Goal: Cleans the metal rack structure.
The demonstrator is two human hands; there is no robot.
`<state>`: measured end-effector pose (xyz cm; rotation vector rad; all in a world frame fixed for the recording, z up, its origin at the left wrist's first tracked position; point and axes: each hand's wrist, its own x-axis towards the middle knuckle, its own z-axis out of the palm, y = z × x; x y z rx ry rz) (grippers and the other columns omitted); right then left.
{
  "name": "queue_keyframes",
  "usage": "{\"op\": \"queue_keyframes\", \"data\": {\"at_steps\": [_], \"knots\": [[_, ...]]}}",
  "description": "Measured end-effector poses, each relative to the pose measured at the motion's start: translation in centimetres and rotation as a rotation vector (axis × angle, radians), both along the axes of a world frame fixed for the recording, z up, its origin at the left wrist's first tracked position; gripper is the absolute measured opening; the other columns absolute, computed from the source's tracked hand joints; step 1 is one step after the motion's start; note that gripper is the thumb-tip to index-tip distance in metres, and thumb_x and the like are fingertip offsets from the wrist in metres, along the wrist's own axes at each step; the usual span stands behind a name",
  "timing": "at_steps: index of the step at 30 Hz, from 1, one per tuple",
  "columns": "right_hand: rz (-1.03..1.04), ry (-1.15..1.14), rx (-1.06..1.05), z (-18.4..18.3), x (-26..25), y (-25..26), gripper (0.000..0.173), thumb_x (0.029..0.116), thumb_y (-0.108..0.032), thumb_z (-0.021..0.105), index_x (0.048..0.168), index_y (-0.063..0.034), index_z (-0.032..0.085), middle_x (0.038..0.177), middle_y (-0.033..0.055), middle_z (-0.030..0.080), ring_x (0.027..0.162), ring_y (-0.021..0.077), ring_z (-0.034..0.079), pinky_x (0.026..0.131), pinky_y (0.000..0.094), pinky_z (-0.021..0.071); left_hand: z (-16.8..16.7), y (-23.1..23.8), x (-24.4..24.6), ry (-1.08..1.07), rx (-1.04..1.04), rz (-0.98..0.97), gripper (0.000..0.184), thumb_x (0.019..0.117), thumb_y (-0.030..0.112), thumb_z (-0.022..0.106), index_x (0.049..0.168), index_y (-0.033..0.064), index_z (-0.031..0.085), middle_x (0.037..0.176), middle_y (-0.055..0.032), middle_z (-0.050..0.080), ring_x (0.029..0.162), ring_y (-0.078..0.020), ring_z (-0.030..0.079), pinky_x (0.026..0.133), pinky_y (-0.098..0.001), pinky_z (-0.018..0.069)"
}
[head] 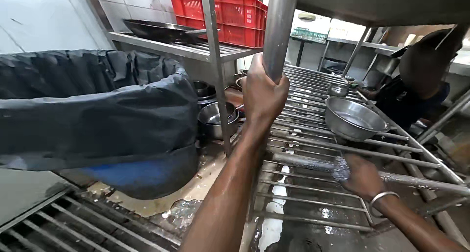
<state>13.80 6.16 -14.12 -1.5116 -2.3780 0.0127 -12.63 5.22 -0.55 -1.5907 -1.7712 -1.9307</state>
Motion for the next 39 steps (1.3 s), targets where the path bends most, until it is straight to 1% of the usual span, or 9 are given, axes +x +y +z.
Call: {"op": "queue_keyframes", "data": {"at_steps": [4,8,13,16,20,27,31,34,39], "knots": [[0.133,-0.028,-0.177,2.6,-14.0,-1.3,0.048,0.0816,-0.022,0.081,0.121,0.0009,0.064,0.11,0.0225,0.069,0.101,0.0411,0.069,0.083,0.0596,0.0533,-0.2,-0.1,-0.3,0.043,-0.027,0.03,0.036,0.0876,0.018,0.069,0.117,0.0,0.06,0.095,-0.0123,0.068,0.085,-0.0238,0.066,0.076,-0.0465,0.0519],[0.208,-0.025,-0.059,1.7,-11.3,-1.3,0.052,0.0807,-0.011,0.08,0.128,0.0003,0.063,0.111,0.0227,0.07,0.099,0.042,0.07,0.082,0.0606,0.0552,-0.2,-0.2,-0.8,0.055,-0.003,-0.01,0.038,0.0871,0.015,0.069,0.121,-0.0004,0.059,0.097,-0.0127,0.068,0.086,-0.0222,0.068,0.077,-0.0441,0.0546],[0.084,-0.023,0.176,-0.9,-3.2,-0.7,0.05,0.0674,-0.005,0.087,0.113,0.0069,0.07,0.103,0.0256,0.072,0.091,0.0448,0.072,0.075,0.0614,0.057,-0.3,-0.4,-0.4,0.046,0.014,-0.015,0.036,0.086,0.015,0.071,0.118,0.0015,0.061,0.093,-0.0104,0.068,0.08,-0.0207,0.066,0.071,-0.0427,0.0528],[0.046,0.006,0.077,0.0,-8.0,-1.2,0.052,0.0726,-0.012,0.087,0.117,0.0081,0.067,0.107,0.0269,0.07,0.096,0.0448,0.07,0.081,0.0605,0.0548,-0.2,-0.4,-0.4,0.027,0.005,0.015,0.034,0.0869,0.016,0.071,0.117,0.0035,0.062,0.09,-0.0088,0.068,0.079,-0.0207,0.067,0.069,-0.0431,0.0525],[0.154,0.092,0.13,0.1,-15.7,-2.0,0.04,0.0742,-0.005,0.081,0.112,0.0032,0.068,0.101,0.0232,0.07,0.086,0.0413,0.072,0.067,0.0565,0.0568,-0.5,0.0,-0.5,0.063,0.017,0.01,0.035,0.086,0.016,0.069,0.116,0.0008,0.062,0.093,-0.0112,0.068,0.082,-0.0224,0.067,0.072,-0.044,0.0527],[0.013,-0.019,0.258,-1.8,-2.5,-1.0,0.05,0.0655,-0.004,0.089,0.11,0.0068,0.07,0.102,0.0267,0.072,0.091,0.0466,0.071,0.074,0.0632,0.0563,-0.3,-0.5,-0.2,0.036,0.002,-0.005,0.035,0.086,0.016,0.071,0.117,0.0034,0.061,0.09,-0.0089,0.068,0.078,-0.0206,0.067,0.07,-0.0427,0.0525],[0.026,0.036,0.03,0.3,-10.7,-1.8,0.053,0.0743,-0.017,0.087,0.118,0.005,0.068,0.109,0.0248,0.071,0.098,0.0432,0.07,0.083,0.0604,0.0546,-0.1,-0.6,-0.7,0.036,0.007,-0.016,0.039,0.0879,0.018,0.072,0.121,0.0014,0.061,0.093,-0.0119,0.07,0.081,-0.0238,0.068,0.073,-0.0465,0.0541],[0.132,0.09,0.134,0.2,-14.7,-2.0,0.048,0.0732,-0.013,0.085,0.116,0.0006,0.068,0.099,0.0207,0.072,0.085,0.0399,0.072,0.067,0.058,0.0569,-0.3,-0.3,-0.3,0.064,0.026,-0.027,0.037,0.0869,0.017,0.071,0.118,0.0009,0.061,0.094,-0.0111,0.068,0.082,-0.0216,0.066,0.073,-0.0437,0.0524],[-0.035,-0.035,0.131,-0.6,-1.9,-1.0,0.049,0.0704,-0.009,0.088,0.115,0.0033,0.07,0.101,0.0244,0.073,0.091,0.0457,0.072,0.076,0.0652,0.055,-0.4,-0.3,-0.4,0.069,0.044,-0.016,0.034,0.0868,0.016,0.07,0.117,0.0025,0.061,0.093,-0.0101,0.068,0.081,-0.0206,0.067,0.072,-0.0421,0.0529]]}}
